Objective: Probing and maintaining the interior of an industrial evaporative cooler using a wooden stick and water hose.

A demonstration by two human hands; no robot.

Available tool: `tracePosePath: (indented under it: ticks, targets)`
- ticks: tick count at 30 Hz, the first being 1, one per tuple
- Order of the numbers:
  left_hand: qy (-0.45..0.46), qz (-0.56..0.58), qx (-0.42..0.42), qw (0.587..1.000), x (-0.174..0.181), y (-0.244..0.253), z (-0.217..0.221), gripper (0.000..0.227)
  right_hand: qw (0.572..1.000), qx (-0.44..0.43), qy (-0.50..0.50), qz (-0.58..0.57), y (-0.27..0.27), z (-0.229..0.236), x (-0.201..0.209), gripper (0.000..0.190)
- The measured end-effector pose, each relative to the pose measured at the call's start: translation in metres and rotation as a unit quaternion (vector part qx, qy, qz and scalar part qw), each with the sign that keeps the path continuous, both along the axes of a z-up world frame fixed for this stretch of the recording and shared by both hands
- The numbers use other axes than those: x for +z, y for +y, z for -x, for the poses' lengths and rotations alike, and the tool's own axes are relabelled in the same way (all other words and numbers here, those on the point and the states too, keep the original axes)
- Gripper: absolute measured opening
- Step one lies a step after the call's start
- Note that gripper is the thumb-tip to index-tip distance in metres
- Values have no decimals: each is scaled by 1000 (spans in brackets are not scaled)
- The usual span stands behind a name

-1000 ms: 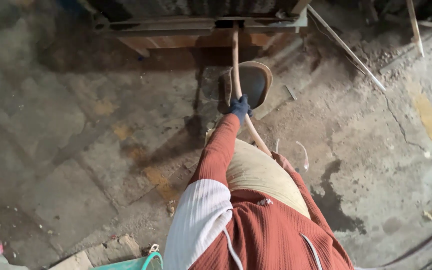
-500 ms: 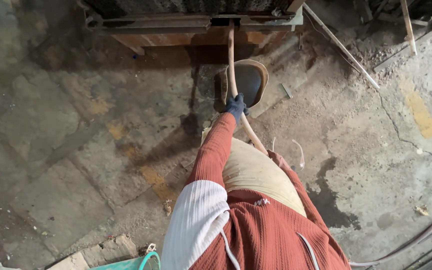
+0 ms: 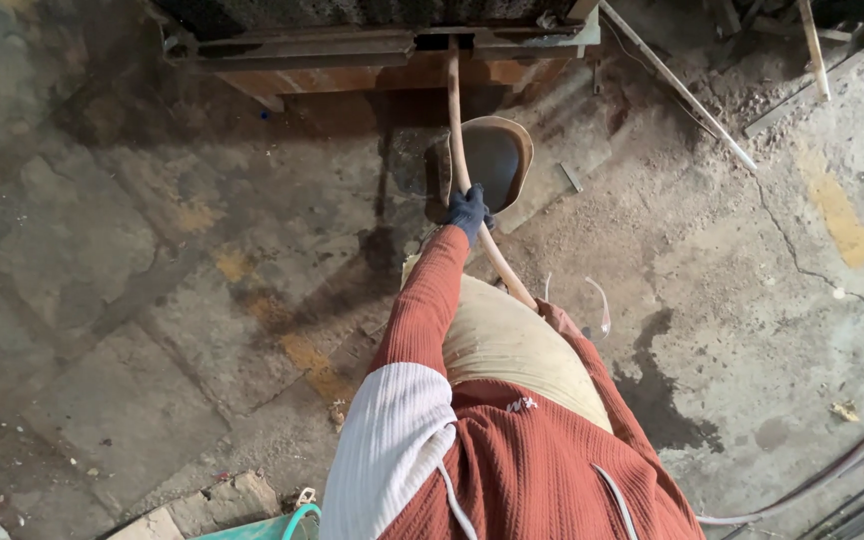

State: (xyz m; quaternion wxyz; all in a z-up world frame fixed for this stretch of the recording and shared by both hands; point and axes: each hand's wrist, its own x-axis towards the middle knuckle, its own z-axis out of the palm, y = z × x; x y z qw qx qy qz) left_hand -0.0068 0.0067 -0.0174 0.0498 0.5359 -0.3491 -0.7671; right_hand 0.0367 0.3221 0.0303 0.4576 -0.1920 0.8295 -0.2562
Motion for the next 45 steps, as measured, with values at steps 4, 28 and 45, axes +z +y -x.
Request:
tracePosePath:
  ticks: [4, 28, 45]
  targets:
    - [-23, 5, -32, 999, 18, -5, -3, 35, 1000, -3, 4, -4, 2, 0, -1, 48]
    - [51, 13, -2, 999, -25, 1, 7, 34, 997, -46, -22, -50, -46, -13, 95, 46]
    - [2, 1, -27, 1000, 5, -15, 0, 41, 998, -23, -22, -48, -36, -11, 65, 41]
